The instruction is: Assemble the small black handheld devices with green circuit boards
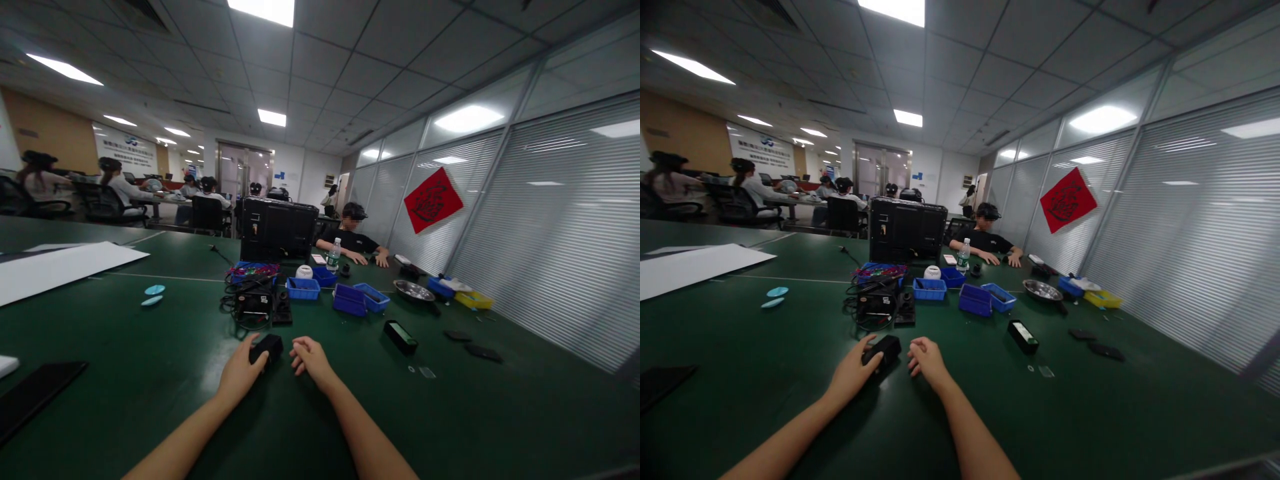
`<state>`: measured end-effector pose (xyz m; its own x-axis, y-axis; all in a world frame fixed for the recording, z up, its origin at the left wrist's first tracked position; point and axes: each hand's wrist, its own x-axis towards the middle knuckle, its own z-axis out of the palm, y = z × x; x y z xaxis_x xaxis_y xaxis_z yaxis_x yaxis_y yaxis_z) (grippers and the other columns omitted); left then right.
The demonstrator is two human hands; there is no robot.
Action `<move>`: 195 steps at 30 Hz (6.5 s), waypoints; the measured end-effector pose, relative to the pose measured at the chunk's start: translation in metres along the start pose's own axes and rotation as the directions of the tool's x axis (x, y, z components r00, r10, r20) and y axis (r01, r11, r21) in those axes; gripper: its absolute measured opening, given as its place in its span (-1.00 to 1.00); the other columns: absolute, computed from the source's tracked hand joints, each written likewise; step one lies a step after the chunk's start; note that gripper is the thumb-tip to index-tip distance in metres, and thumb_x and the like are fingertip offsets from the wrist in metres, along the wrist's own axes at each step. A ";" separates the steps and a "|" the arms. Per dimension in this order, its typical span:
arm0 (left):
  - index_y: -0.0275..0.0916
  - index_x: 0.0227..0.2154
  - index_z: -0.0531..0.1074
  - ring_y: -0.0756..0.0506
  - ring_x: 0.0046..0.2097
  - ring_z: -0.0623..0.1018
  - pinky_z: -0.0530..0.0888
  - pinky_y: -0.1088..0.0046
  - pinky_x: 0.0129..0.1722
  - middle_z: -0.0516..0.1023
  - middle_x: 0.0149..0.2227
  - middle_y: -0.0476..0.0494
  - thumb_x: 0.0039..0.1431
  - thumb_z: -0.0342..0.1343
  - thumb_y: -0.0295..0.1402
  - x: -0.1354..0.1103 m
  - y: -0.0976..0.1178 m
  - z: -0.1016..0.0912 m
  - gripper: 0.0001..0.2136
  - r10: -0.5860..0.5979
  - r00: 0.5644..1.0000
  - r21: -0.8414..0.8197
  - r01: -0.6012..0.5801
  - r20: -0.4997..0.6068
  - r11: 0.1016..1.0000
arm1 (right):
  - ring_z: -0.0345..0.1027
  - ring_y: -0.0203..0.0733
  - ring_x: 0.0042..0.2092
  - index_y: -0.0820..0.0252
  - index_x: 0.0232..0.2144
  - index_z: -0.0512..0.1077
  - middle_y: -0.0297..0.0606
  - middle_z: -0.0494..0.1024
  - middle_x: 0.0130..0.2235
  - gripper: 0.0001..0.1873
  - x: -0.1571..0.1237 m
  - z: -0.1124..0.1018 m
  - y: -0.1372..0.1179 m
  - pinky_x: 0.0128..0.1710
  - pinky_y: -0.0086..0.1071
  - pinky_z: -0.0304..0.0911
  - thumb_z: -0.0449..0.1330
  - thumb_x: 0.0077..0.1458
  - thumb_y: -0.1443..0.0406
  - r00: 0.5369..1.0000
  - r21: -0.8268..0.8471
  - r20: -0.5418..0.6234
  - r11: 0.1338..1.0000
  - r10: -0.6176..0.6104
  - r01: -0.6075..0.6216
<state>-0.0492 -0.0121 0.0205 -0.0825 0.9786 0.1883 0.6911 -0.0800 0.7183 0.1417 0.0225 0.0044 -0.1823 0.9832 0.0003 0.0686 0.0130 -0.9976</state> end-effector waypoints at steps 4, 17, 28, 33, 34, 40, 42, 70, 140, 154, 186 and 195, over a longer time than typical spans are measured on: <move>-0.17 -0.01 0.22 -0.15 -0.12 0.46 0.32 0.38 -0.19 0.47 -0.14 -0.18 0.04 -0.08 -0.14 0.003 -0.001 -0.005 -0.56 -0.056 0.998 0.042 0.055 0.023 0.998 | 0.24 -0.39 -0.61 0.30 -0.31 0.24 -0.33 0.37 -0.49 -0.59 0.000 0.001 0.001 -0.72 -0.51 0.14 0.11 -0.14 0.09 1.000 -0.013 0.009 1.000 0.010 -0.010; -0.11 -0.20 0.40 -0.20 -0.14 0.44 0.31 0.35 -0.23 0.51 -0.21 -0.12 0.11 -0.22 -0.15 0.006 0.002 -0.019 -0.65 -0.100 0.995 0.207 0.094 0.019 0.974 | 0.26 -0.38 -0.57 0.30 -0.32 0.26 -0.32 0.39 -0.47 -0.70 -0.005 0.001 -0.007 -0.66 -0.50 0.15 0.10 -0.10 0.20 0.999 -0.070 0.046 0.997 0.022 -0.018; -0.22 -0.10 0.30 -0.15 -0.08 0.39 0.27 0.37 -0.10 0.42 -0.10 -0.16 0.08 -0.13 -0.13 0.003 -0.002 -0.014 -0.61 0.061 0.995 0.116 -0.051 -0.083 0.992 | 0.27 -0.39 -0.56 0.30 -0.32 0.27 -0.32 0.39 -0.47 -0.72 -0.003 -0.001 -0.003 -0.66 -0.52 0.16 0.09 -0.10 0.24 0.997 -0.085 0.071 0.996 0.014 -0.008; -0.18 -0.03 0.24 -0.14 -0.02 0.34 0.25 0.38 -0.06 0.35 -0.03 -0.11 -0.05 0.07 -0.28 -0.007 0.006 -0.010 -0.55 0.167 0.984 0.223 -0.149 -0.068 0.963 | 0.27 -0.39 -0.56 0.30 -0.33 0.27 -0.33 0.39 -0.47 -0.72 0.000 -0.003 0.001 -0.67 -0.52 0.18 0.11 -0.12 0.23 0.996 -0.072 0.089 0.997 0.004 0.003; -0.17 -0.02 0.24 -0.13 -0.02 0.34 0.25 0.39 -0.06 0.35 -0.02 -0.10 -0.05 0.06 -0.33 -0.008 0.005 -0.010 -0.55 0.159 0.986 0.225 -0.143 -0.056 0.964 | 0.27 -0.39 -0.57 0.30 -0.33 0.27 -0.33 0.39 -0.47 -0.72 0.001 -0.003 0.002 -0.68 -0.52 0.18 0.11 -0.12 0.23 0.996 -0.067 0.093 0.998 0.004 0.002; -0.17 0.00 0.22 -0.10 -0.06 0.39 0.29 0.42 -0.11 0.34 0.01 -0.10 0.00 0.01 -0.35 -0.006 -0.002 -0.012 -0.57 0.127 0.992 0.220 -0.119 -0.026 0.968 | 0.29 -0.37 -0.56 0.30 -0.34 0.28 -0.30 0.41 -0.47 -0.74 0.001 -0.006 0.001 -0.66 -0.50 0.20 0.12 -0.11 0.26 0.993 -0.059 0.118 0.998 0.008 -0.002; -0.17 0.01 0.21 -0.10 -0.08 0.40 0.30 0.42 -0.12 0.34 0.01 -0.11 0.01 0.00 -0.33 -0.006 -0.004 -0.013 -0.56 0.123 0.992 0.230 -0.114 -0.025 0.967 | 0.29 -0.37 -0.55 0.30 -0.35 0.28 -0.30 0.42 -0.47 -0.76 0.000 -0.006 -0.002 -0.65 -0.51 0.21 0.12 -0.10 0.27 0.992 -0.056 0.122 0.998 0.013 -0.006; -0.42 0.13 -0.13 -0.37 -0.05 0.37 0.36 0.22 -0.26 0.30 -0.04 -0.51 -0.05 -0.01 -0.08 0.039 -0.115 -0.160 -0.24 -0.410 0.694 0.177 0.609 -0.592 0.774 | 0.26 -0.40 -0.55 0.31 -0.36 0.32 -0.30 0.41 -0.46 -0.77 -0.006 -0.006 -0.011 -0.62 -0.51 0.19 0.12 -0.12 0.28 0.986 -0.068 0.166 0.998 0.027 -0.016; -0.20 -0.20 0.36 0.01 -0.33 0.44 0.36 0.47 -0.19 0.43 -0.16 -0.09 -0.02 -0.07 -0.47 -0.004 0.020 0.042 -0.71 0.337 0.920 -0.129 -0.316 0.201 0.940 | 0.27 0.08 -0.10 0.35 0.10 0.08 0.08 0.40 -0.14 -0.31 -0.012 -0.007 -0.017 -0.17 -0.19 0.13 0.09 -0.11 0.24 0.950 -0.858 -0.265 0.491 -0.166 -0.153; -0.20 -0.22 0.39 0.00 -0.30 0.44 0.33 0.50 -0.23 0.45 -0.24 -0.07 0.00 -0.06 -0.39 -0.009 0.020 0.033 -0.74 0.366 0.890 -0.137 -0.341 0.272 0.930 | 0.20 0.05 -0.02 0.42 0.09 0.02 0.15 0.30 -0.04 -0.35 -0.007 -0.077 -0.026 -0.20 -0.20 0.19 0.01 -0.01 0.16 0.820 -0.778 -0.570 0.353 -0.052 -0.519; -0.20 -0.24 0.41 -0.01 -0.27 0.44 0.32 0.51 -0.21 0.47 -0.25 -0.07 0.00 -0.06 -0.39 -0.007 0.019 0.034 -0.74 0.358 0.881 -0.103 -0.344 0.310 0.933 | 0.30 -0.09 -0.08 0.31 -0.02 0.25 -0.09 0.41 -0.08 -0.47 -0.007 -0.064 -0.039 -0.10 -0.32 0.20 0.02 -0.01 0.13 0.865 -0.452 -0.408 0.888 -0.291 0.086; -0.19 -0.22 0.39 -0.01 -0.26 0.42 0.31 0.50 -0.19 0.45 -0.25 -0.06 0.00 -0.08 -0.39 -0.006 0.017 0.035 -0.73 0.361 0.876 -0.093 -0.351 0.320 0.932 | 0.34 -0.13 -0.14 0.31 -0.22 0.41 -0.12 0.49 -0.20 -0.63 0.003 -0.057 -0.018 -0.14 -0.37 0.19 -0.02 0.02 0.20 0.955 -0.595 -0.259 0.802 -0.142 -0.042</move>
<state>-0.0116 -0.0132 0.0082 0.4075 0.8887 0.2102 0.6062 -0.4353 0.6656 0.1964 0.0352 0.0260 0.0701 0.9846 0.1603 0.6466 0.0775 -0.7589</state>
